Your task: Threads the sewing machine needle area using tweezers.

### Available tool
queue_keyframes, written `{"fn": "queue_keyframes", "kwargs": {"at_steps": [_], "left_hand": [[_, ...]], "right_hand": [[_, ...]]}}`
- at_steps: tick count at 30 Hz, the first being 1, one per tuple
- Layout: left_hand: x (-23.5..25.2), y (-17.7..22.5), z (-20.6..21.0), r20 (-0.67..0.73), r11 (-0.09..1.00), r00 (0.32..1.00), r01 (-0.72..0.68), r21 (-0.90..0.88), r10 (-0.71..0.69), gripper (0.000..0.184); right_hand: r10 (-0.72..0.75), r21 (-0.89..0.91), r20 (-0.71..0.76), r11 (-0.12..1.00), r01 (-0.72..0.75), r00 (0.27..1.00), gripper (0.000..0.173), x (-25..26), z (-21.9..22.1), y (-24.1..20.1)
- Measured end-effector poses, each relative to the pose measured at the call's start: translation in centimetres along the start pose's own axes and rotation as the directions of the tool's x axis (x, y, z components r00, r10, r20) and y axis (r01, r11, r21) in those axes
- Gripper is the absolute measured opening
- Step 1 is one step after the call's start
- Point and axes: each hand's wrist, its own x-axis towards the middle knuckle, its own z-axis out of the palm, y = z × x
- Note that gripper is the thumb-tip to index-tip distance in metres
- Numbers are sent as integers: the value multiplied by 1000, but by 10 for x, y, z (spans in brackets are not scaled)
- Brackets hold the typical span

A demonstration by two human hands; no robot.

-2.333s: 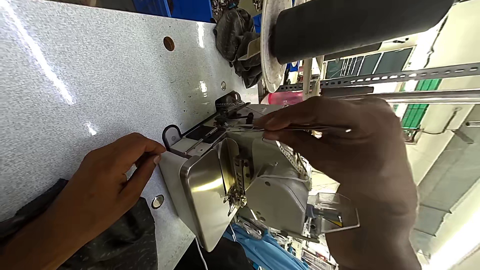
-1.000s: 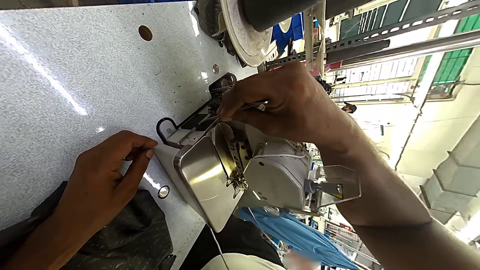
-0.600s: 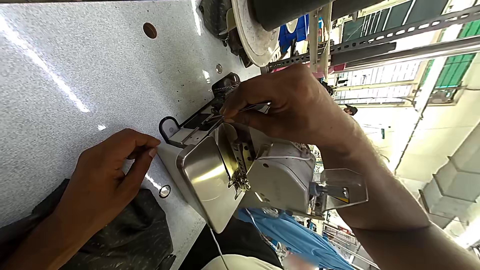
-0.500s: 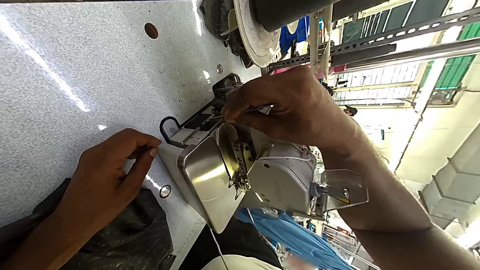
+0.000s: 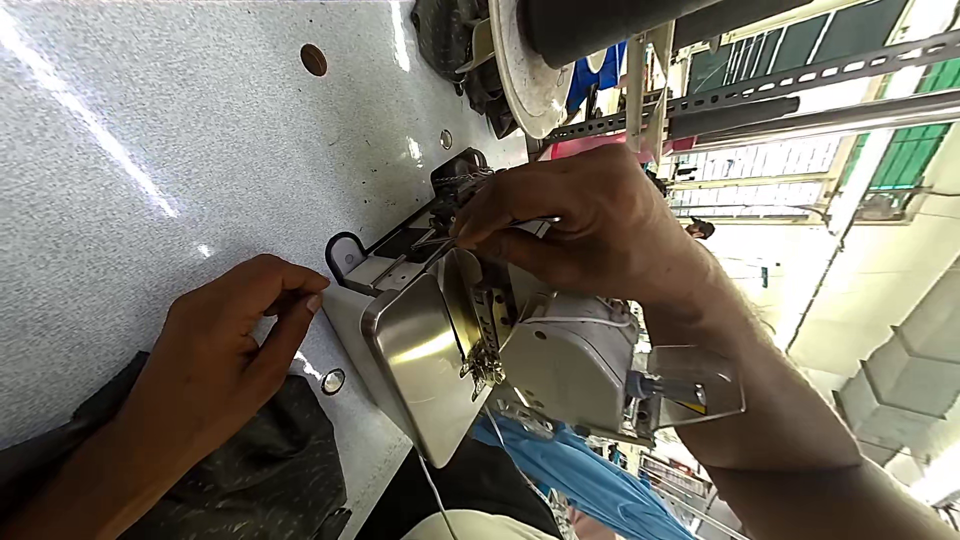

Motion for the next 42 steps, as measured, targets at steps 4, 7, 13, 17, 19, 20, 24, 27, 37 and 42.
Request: {"fn": "queue_keyframes", "kwargs": {"at_steps": [4, 7, 13, 17, 19, 20, 24, 27, 37, 42], "left_hand": [[0, 1, 0, -5, 1000, 1000, 1, -5, -1, 20], [0, 0, 0, -4, 1000, 1000, 0, 1, 0, 20], [0, 1, 1, -13, 1000, 1000, 7, -6, -7, 20], [0, 0, 1, -14, 1000, 1000, 4, 1, -4, 21], [0, 1, 1, -14, 1000, 1000, 5, 2, -5, 21], [0, 1, 1, -15, 1000, 1000, 5, 2, -5, 20], [0, 1, 1, -13, 1000, 1000, 6, -1, -6, 20], [0, 0, 1, -13, 1000, 1000, 5, -2, -5, 20], [0, 0, 1, -16, 1000, 1000, -3, -5, 2, 20], [0, 0, 1, -14, 1000, 1000, -3, 2, 3, 19]], "right_hand": [[3, -3, -27, 1000, -3, 1000, 9, -1, -3, -1], [6, -19, -40, 1000, -7, 999, 9, -4, -4, 0], [37, -7, -24, 999, -37, 999, 8, -5, -2, 0], [39, -27, -13, 999, -40, 999, 8, -3, -2, 1], [44, -35, -4, 998, -44, 999, 8, -2, -2, 1], [43, -41, 1, 998, -43, 999, 7, -2, -1, 0], [26, -76, 41, 997, -23, 999, 6, 0, -3, 2], [11, -72, 69, 997, -6, 998, 7, 2, -1, 3], [-8, -28, 82, 1000, 11, 997, 12, 1, -4, 0], [17, -15, 76, 1000, -16, 997, 10, 1, -5, 0]]}}
